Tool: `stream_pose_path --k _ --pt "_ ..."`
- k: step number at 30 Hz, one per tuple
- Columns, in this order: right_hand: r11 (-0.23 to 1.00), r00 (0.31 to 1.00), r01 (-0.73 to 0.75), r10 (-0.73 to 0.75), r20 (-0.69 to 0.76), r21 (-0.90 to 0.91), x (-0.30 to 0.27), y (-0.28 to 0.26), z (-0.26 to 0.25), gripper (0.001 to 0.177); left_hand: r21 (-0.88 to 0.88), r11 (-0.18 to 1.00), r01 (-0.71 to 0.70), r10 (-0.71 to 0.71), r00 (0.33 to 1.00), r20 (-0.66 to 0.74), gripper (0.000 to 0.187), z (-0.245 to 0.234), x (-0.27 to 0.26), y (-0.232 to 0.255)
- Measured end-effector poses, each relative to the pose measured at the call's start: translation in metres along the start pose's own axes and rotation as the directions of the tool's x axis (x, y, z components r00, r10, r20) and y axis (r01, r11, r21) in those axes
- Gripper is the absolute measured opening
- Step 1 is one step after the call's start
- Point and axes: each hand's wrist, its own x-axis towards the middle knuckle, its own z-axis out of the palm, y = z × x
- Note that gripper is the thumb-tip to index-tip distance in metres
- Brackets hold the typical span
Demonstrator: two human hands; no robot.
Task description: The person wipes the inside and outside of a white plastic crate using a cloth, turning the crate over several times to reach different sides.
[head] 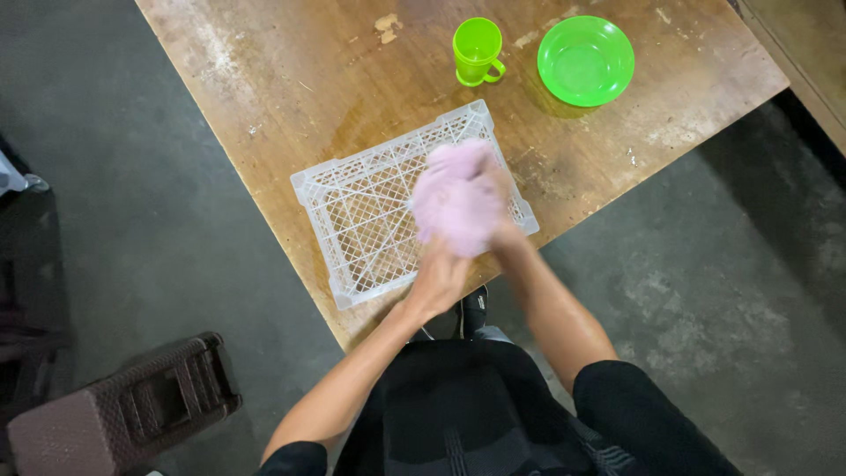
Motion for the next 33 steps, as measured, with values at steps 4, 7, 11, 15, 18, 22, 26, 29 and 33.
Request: stream_pose_path --k 4,7,11,15,18,22,26,29,33 --pt "0.499 0.912 -0.409 0.188 0.365 0.764 0.051 -0.005 -0.081 0.034 -0.034 0.999 0.016 -0.017 1.000 -0.013 0.040 0.001 0.028 0.021" --pt "0.992 0.955 -0.100 0.118 -0.274 0.079 0.053 0.013 -0.110 0.038 -0.077 0.974 0.215 -0.222 0.970 -0.102 0.032 0.010 0.045 -0.005" --pt "0.633 0.975 0.184 -0.019 0.223 -0.752 0.004 0.042 -0.082 0.099 0.373 0.913 0.165 -0.149 0.986 -0.072 0.047 0.019 0.069 -0.047" --pt "0.723 0.989 0.065 0.045 0.141 -0.687 -0.015 0.039 -0.079 0.073 0.698 0.701 0.148 -0.135 0.988 -0.074 0.070 0.022 0.078 -0.068" --pt "0.688 0.967 -0.190 0.255 -0.013 -0.700 0.010 0.060 -0.091 0.050 0.726 0.674 0.138 -0.147 0.988 -0.052 0.075 0.024 0.083 -0.070" --pt "0.901 0.848 -0.429 0.424 -0.318 0.057 0.077 0.104 -0.098 0.032 0.744 0.650 0.154 -0.160 0.985 -0.063 0.075 0.025 0.080 -0.064" --pt "0.997 0.997 -0.071 0.071 0.023 0.019 0.081 0.106 -0.055 0.043 0.771 0.615 0.165 -0.195 0.979 -0.054 0.072 0.027 0.082 -0.055" --pt "0.984 0.992 -0.125 0.127 0.009 -0.131 0.050 0.086 -0.050 0.051 0.793 0.560 0.241 -0.338 0.940 -0.046 0.068 0.023 0.084 -0.054" --pt "0.824 0.806 -0.566 0.560 0.192 -0.029 -0.008 0.093 -0.113 0.041 0.767 0.609 0.203 -0.206 0.974 -0.095 0.076 0.027 0.084 -0.063"
